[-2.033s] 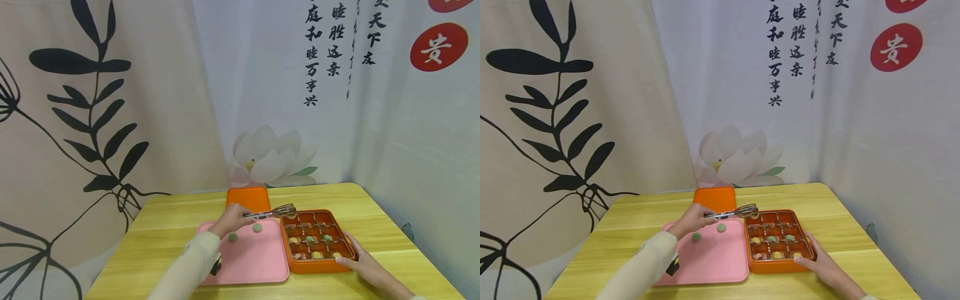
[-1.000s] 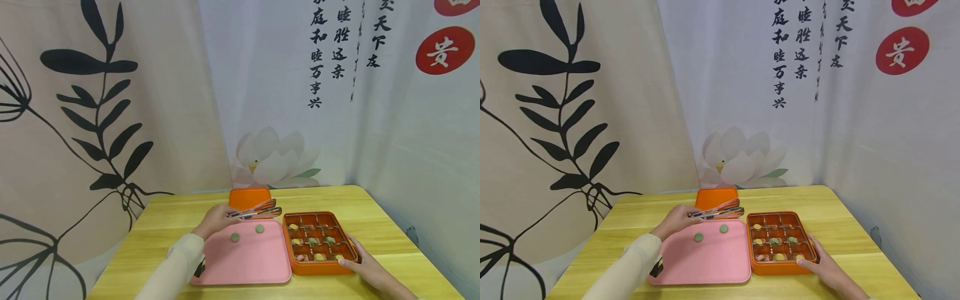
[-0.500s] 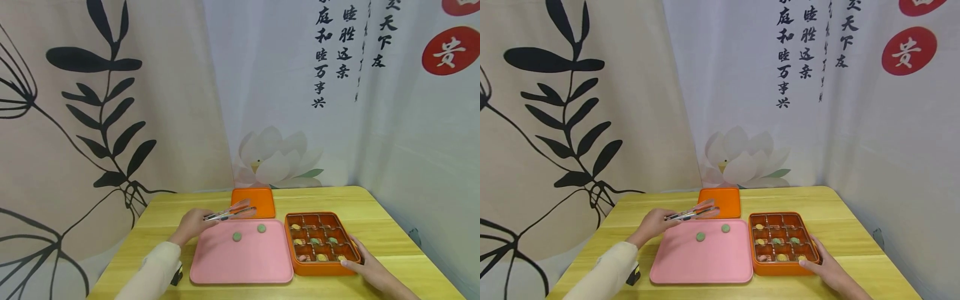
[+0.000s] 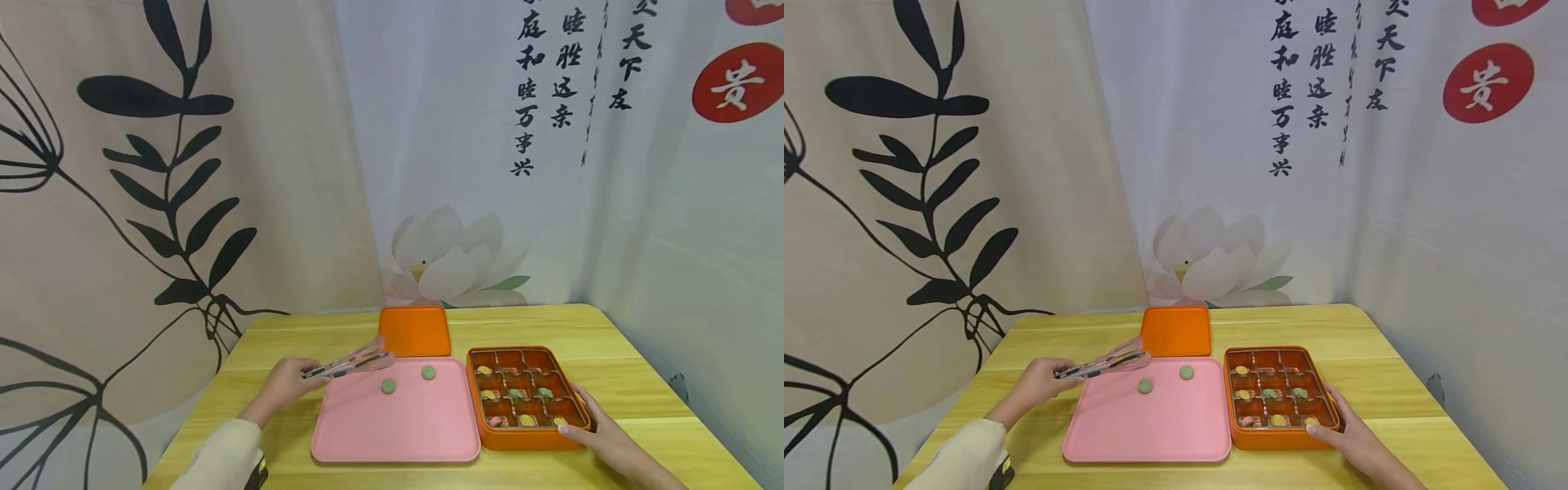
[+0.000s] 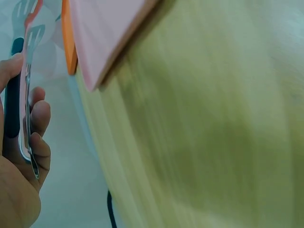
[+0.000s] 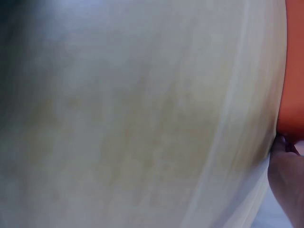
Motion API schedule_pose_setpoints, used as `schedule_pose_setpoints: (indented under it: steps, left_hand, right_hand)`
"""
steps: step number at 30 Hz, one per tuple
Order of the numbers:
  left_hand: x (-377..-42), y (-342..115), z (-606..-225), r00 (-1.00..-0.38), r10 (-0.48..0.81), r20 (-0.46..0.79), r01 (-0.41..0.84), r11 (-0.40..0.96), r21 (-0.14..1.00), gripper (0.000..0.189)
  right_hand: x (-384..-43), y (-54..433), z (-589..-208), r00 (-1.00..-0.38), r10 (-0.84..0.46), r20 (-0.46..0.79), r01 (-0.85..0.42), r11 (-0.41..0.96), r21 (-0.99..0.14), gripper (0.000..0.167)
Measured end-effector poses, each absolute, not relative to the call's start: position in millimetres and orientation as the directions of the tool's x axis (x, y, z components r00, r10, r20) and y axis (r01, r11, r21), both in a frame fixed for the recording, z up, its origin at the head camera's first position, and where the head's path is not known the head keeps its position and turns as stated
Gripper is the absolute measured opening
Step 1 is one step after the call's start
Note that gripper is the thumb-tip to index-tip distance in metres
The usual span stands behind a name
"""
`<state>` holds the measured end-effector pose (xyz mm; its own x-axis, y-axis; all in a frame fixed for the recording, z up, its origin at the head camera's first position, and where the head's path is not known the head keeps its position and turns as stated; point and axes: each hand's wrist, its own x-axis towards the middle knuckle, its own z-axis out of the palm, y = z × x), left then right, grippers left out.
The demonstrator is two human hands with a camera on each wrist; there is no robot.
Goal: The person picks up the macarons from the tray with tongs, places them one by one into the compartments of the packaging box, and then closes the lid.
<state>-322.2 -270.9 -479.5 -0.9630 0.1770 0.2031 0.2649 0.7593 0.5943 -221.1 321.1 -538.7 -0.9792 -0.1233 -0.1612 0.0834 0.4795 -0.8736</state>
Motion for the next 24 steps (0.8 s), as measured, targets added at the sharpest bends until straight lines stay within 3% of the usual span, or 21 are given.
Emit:
schedule_pose_setpoints:
  steps: [24]
  left_hand:
    - [-297, -293, -514, -0.951, 0.292, 0.1, 0.275, 0.653, 0.706, 0.025]
  right_hand:
    - [-219, 320, -536, -0.978, -0.13, -0.166, 0.089, 0.457, -0.885, 0.09]
